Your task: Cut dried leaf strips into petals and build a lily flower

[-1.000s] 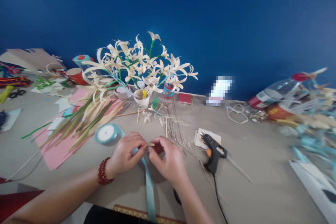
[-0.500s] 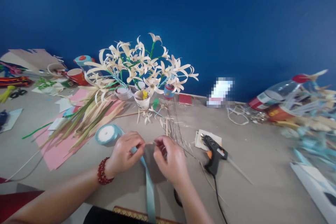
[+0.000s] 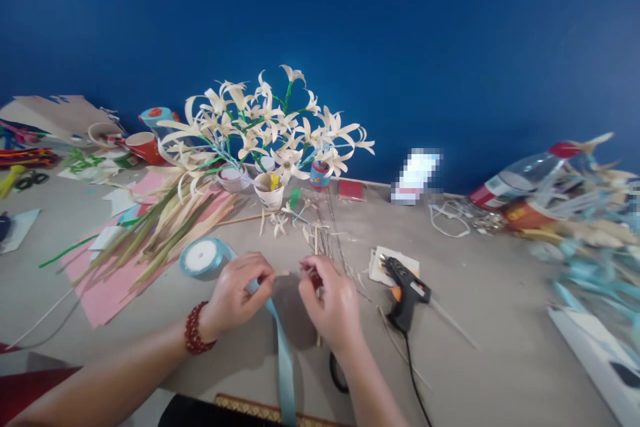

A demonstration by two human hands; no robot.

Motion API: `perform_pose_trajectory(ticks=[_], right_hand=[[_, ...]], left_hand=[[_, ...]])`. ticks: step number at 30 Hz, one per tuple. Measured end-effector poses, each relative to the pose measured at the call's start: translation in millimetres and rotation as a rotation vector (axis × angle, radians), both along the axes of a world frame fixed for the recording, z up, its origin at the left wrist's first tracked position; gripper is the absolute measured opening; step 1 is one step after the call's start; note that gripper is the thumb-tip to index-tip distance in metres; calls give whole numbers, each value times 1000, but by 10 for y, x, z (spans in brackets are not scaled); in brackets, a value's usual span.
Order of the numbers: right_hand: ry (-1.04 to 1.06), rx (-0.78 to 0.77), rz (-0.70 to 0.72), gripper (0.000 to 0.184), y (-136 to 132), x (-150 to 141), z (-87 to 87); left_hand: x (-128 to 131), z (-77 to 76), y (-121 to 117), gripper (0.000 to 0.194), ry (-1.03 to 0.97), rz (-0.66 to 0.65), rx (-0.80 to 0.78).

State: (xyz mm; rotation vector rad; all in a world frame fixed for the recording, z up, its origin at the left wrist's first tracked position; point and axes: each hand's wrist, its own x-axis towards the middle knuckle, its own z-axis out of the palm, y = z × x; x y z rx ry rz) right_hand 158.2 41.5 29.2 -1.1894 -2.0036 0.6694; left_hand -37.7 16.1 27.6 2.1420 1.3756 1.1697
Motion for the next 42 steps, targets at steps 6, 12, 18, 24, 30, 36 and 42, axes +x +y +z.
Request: perform_pose_trajectory(ticks=[6,12,18,24,30,36,42], right_hand=[[43,82,262,29,-13,-57,27],[138,-106,245,11,-9,-51,70],[499,-606,170,20,-11,-81,62],[594,-692,239,22,-37,-99,29],[250,-99,174,12,-88,-100,22],[157,166,118,13,-79,-87,6],[31,189,113,9,-120,-120,20]], left_hand=[[-17,6,34,20,-279,-92,-375],[-54,8,81,22,-595,-234,-700],[-65,33,60,18,-453,-233,-393],[-21,-20,64,25,-693,-270,-649],[0,-58,66,25,-861,-239,-744],[-1,-6,-6,25,-421,-142,-289],[20,26,-42,17,74,-17,182]])
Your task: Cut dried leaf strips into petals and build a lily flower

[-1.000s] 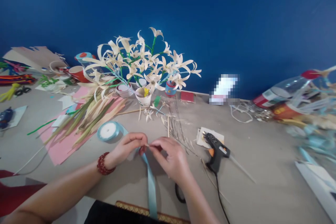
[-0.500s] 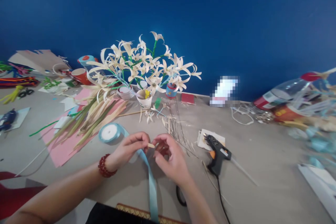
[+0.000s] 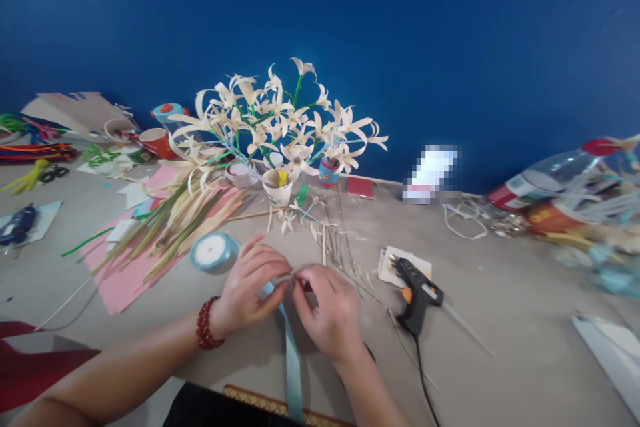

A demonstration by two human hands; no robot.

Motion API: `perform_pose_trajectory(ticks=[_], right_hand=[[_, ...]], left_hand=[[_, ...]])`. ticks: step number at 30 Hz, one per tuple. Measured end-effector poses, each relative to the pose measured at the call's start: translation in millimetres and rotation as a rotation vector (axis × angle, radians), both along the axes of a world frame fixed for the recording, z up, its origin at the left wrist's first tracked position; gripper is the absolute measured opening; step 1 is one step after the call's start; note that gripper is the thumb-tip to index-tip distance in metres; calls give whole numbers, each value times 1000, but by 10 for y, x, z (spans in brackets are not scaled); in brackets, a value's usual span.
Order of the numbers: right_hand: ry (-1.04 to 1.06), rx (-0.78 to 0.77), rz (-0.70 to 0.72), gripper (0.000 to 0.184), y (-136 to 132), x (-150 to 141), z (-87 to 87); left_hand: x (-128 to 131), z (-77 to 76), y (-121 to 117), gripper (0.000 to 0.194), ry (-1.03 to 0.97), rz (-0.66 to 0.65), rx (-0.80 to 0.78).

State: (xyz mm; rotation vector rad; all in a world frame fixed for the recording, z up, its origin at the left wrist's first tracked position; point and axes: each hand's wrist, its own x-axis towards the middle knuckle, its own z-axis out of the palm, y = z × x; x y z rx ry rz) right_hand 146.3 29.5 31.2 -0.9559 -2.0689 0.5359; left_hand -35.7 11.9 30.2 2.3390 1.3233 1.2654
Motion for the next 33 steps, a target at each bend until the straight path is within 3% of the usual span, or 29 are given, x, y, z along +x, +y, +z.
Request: perform_pose_trajectory(ticks=[6,13,17,19,22,29,33], right_hand=[[-41,-34,-14,10,-40,-54,17],[102,-165,-105,13,-21,-1,9],[145,-248,-81,15,-2,-19,-9],[130,-244,-51,15,-10,-40,-18],[108,-220,-48,13,-30,-58,-34],[157,-146,-132,11,-39,-24,-36],[132,-133,-92,11,-24,-28,-19]], left_hand=[[10,-22,16,12,42,15,71],[-118,-40,130,11,-79,133,-34],[-90,7,84,19,-108,34,-105],[-35,28,40,21,-59,-23,-163],[23,26,14,7,-31,-41,-206],[-102,-26,110,13,-150,88,-161],[-90,4,78,11,-95,18,-139]])
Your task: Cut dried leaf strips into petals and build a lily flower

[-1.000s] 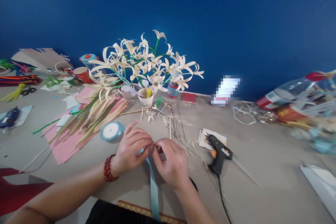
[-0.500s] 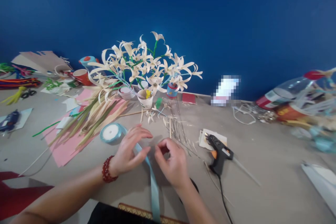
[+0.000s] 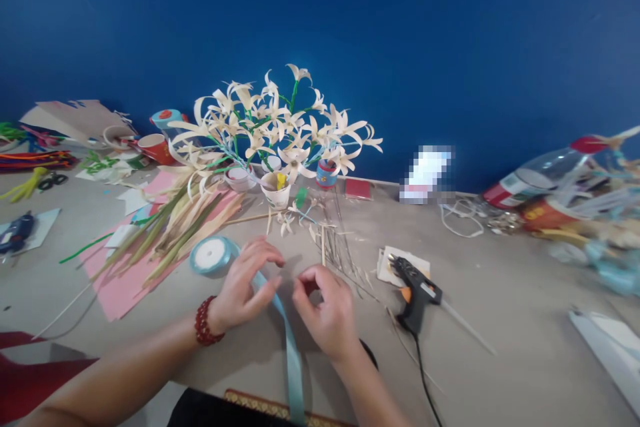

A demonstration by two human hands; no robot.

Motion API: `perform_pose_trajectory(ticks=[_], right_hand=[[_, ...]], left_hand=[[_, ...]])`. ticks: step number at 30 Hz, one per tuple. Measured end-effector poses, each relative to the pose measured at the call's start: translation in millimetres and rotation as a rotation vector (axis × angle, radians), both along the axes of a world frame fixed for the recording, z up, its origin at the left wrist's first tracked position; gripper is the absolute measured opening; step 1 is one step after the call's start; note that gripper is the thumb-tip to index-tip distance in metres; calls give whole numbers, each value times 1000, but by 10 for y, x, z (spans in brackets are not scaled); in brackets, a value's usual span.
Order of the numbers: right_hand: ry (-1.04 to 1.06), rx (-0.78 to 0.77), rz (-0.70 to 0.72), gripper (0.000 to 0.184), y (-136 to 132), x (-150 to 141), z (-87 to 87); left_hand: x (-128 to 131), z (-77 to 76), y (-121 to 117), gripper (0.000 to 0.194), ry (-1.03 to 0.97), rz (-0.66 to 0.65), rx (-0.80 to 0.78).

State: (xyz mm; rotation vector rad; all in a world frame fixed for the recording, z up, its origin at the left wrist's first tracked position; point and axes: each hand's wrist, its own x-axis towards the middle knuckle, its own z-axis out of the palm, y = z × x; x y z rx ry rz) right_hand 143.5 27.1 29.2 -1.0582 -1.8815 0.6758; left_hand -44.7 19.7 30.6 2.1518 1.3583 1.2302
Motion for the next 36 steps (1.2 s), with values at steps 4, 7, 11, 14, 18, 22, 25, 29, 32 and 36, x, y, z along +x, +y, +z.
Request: perform_pose_trajectory(ticks=[4,7,11,14,18,22,25,29,32,36], right_hand=[[-27,22,26,9,6,-11,-19],[-42,12,47,5,1,-30,-33],[-70,-13,77,9,-4,-54,-28],[-81,-6,47,11,23,-6,-24],[-80,31,-133,9,92,103,-14],[-45,-33,-10,6,79,61,17],[-79,-75,66,6,23,-39,9],[-106,-58,50,13,4,-68,-52],[-151,-42,-17,11,58,18,-78],[-118,2,-198,12,149,171,-44]], left_hand=[[76,27,-44,8,104,-31,39],[97,33,-47,11,144,-36,57],[96,42,-50,11,154,-56,63],[89,43,-59,11,128,-46,63],[66,39,-56,12,63,8,65],[63,49,-46,12,60,12,55],[83,53,-53,12,74,-2,52],[100,42,-71,13,96,-6,52],[79,27,-65,13,86,3,65],[33,-10,-4,12,74,71,86]])
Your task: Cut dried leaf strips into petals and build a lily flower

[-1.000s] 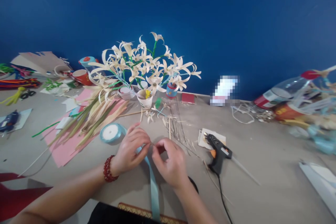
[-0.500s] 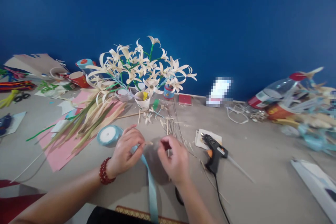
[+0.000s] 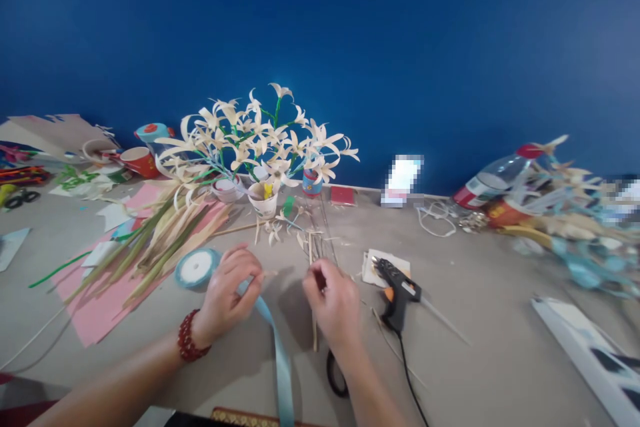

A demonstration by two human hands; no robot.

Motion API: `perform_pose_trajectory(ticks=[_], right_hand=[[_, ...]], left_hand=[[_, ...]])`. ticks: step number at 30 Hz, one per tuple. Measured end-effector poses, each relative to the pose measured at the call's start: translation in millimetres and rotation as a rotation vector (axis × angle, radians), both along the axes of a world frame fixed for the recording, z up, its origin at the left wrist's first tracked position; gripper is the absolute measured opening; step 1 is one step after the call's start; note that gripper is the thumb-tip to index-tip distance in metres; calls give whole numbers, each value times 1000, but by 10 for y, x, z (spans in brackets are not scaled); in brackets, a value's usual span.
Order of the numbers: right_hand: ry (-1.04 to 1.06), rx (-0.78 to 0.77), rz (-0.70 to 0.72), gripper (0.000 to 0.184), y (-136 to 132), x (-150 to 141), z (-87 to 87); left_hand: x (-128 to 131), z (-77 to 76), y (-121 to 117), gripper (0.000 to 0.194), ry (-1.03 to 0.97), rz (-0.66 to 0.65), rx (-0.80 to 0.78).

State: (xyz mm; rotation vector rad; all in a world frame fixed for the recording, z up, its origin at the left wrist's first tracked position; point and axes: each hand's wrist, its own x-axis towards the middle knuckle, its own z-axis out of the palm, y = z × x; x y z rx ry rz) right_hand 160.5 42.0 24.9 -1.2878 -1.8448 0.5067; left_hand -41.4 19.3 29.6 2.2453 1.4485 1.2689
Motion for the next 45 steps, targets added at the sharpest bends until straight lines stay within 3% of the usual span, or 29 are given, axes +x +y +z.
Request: perform_pose_trajectory(ticks=[6,11,15,20,24,36,45], right_hand=[[333,117,-73,10,-28,86,26],[604,256,-76,8,-73,137,96],[773,267,-115,10,-97,164,216],[758,258,-75,9,-120,196,216],[702,237,-52,9,-105,218,162],[583,208,-58,10,-77,209,135],[669,178,-70,10,-37,220,137]], left_hand=[[-27,-57,118,16,141,17,-78],[-73,67,219,23,254,43,-157],[-83,122,434,21,410,45,-108],[-7,37,783,18,544,80,-27],[76,2,903,18,601,58,-5],[101,-162,932,22,727,113,-29],[31,-10,702,23,714,88,-50]])
